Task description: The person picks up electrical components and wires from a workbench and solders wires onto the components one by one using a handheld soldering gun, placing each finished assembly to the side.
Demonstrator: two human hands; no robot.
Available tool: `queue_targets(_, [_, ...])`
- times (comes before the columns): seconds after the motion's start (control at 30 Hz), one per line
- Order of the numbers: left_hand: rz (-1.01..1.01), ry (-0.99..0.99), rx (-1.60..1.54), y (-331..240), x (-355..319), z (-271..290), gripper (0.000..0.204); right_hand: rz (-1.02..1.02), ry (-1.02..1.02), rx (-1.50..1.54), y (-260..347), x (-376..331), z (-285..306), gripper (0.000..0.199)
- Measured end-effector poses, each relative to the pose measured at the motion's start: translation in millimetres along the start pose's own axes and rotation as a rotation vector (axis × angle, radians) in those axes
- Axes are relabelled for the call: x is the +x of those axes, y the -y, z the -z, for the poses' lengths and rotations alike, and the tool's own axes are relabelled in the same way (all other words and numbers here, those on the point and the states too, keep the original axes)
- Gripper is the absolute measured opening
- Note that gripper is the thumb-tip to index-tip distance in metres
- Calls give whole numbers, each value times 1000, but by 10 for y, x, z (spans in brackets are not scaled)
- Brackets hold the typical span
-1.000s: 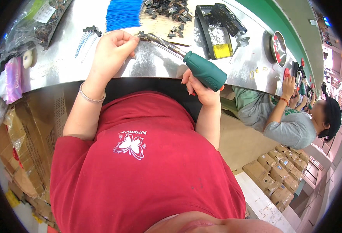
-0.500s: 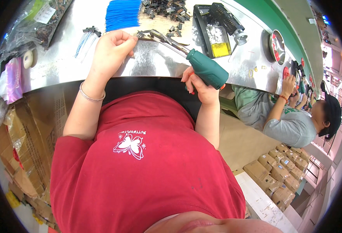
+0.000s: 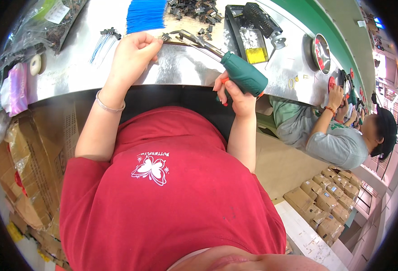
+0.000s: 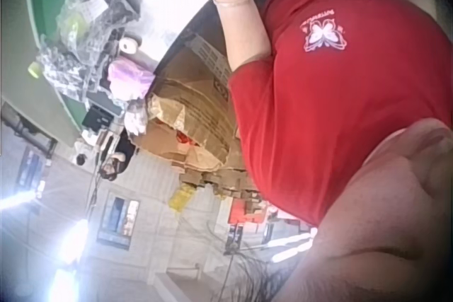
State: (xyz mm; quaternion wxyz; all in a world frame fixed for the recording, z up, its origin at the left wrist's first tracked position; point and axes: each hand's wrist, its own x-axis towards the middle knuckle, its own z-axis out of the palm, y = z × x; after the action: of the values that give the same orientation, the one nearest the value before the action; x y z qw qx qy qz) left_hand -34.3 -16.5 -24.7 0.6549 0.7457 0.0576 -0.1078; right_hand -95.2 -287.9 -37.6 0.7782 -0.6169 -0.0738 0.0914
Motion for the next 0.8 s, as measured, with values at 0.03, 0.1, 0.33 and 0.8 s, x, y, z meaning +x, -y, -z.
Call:
queue_targets(0.03, [-12, 5, -3, 4, -2, 1, 18, 0, 0, 0, -6, -1, 4, 25])
queue_targets(0.1, [-24, 9, -7, 12, -4, 4, 18, 27, -14, 30, -14, 1, 12, 27])
queue_targets(0.33, [-13, 1, -19, 26, -9, 1, 18, 63, -16, 38, 14, 7, 31, 32])
queue_targets(0.8, [35, 80, -57, -32, -19, 57, 19, 54, 56, 215, 36, 56, 78, 23])
